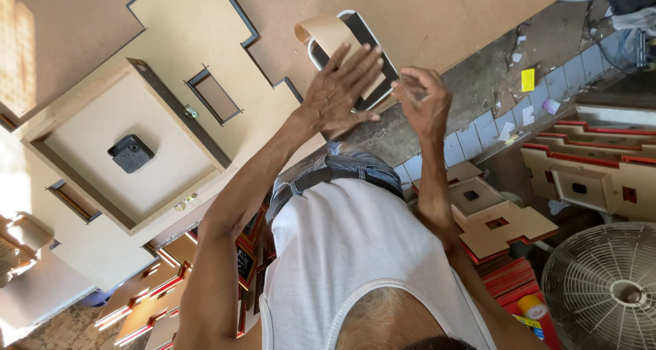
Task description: The person sands wooden picture frame components with a sanding block, then fits thin wooden strips into the frame recesses and presses them into place. They work on several frame pieces on the workbench and finally pick up a completed frame and carry it away.
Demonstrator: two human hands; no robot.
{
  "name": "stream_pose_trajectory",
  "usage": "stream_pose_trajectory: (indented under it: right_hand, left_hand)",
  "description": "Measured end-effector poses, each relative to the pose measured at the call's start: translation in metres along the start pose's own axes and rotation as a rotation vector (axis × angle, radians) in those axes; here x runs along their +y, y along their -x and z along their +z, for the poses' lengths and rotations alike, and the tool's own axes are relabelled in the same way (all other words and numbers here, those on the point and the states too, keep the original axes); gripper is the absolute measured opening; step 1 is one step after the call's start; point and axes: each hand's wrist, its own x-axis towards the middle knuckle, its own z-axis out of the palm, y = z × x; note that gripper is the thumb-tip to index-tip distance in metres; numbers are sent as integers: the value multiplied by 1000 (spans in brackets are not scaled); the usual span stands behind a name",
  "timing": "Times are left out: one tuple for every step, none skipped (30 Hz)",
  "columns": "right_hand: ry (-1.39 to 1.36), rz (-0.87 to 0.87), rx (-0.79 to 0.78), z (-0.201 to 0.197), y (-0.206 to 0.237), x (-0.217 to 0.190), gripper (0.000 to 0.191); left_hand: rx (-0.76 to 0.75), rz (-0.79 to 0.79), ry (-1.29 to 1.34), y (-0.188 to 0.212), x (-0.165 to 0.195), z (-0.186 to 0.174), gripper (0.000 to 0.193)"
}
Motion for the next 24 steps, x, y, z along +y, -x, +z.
stream_pose_trajectory:
  right_hand:
    - [115, -101, 14, 9, 1, -6, 33]
    - [229, -197, 30, 17, 2, -12, 36]
    - [346, -291, 43, 22, 4, -18, 40]
    - [342, -263, 26, 26, 5, -23, 44]
    - [333, -237, 20, 32, 4, -28, 47]
    - [325, -216, 10, 34, 4, -32, 51]
    - [343, -214, 24, 35, 5, -34, 51]
    - [365, -208, 40, 36, 5, -35, 50]
    - [388, -195, 49, 36, 6, -34, 50]
    - [367, -168, 50, 35, 7, -33, 49]
    - [343, -148, 55, 37, 3, -30, 48]
    - [317, -128, 56, 38, 0, -28, 47]
    - [256, -74, 38, 39, -2, -24, 46]
    - [195, -18, 19, 40, -5, -20, 45]
    - [134, 38, -1, 40, -8, -16, 44]
    - [106, 80, -22, 41, -11, -13, 39]
    - [79, 124, -46, 42, -12, -10, 34]
    - [53, 170, -72, 41, -12, -6, 29]
    - [-67, 215, -70, 43, -12, -4, 31]
    - [-188, 261, -67, 44, -10, -2, 33]
    - [-308, 307, -64, 43, -10, 0, 35]
    - [-172, 167, -3, 44, -8, 1, 36]
    - [-36, 23, 59, 43, -7, 3, 39]
    - [100, -121, 118, 45, -7, 3, 42]
  left_hand:
    - [17, -28, -19, 1, -5, -2, 112]
    - [20, -50, 10, 2, -10, -5, 118]
    - [23, -72, 44, 3, -13, -8, 124]
    - [27, -96, 79, 4, -15, -9, 130]
    - [18, -96, 74, 4, -17, -10, 132]
    - [13, -98, 70, 4, -16, -10, 134]
    - [10, -99, 61, 4, -17, -9, 136]
    - [28, -98, 49, 3, -16, -8, 137]
    - [40, -100, 44, 5, -14, -7, 138]
    - [54, -99, 41, 6, -12, -5, 139]
    - [65, -95, 28, 5, -10, -4, 138]
    - [73, -95, 17, 6, -9, -2, 137]
    - [77, -96, 8, 6, -6, -1, 136]
    - [68, -83, 48, 7, -4, 1, 130]
    - [59, -70, 88, 7, -1, 2, 124]
    - [52, -57, 125, 7, 1, 3, 119]
    - [44, -56, 112, 6, 2, 4, 120]
    - [34, -57, 101, 5, 3, 5, 122]
    - [24, -59, 88, 5, 4, 5, 123]
    - [29, -61, 87, 4, 5, 6, 120]
    - [35, -64, 85, 2, 5, 7, 117]
    - [41, -65, 84, 2, 5, 7, 114]
    - [36, -72, 81, 0, 6, 8, 116]
    - [31, -79, 79, -2, 6, 9, 117]
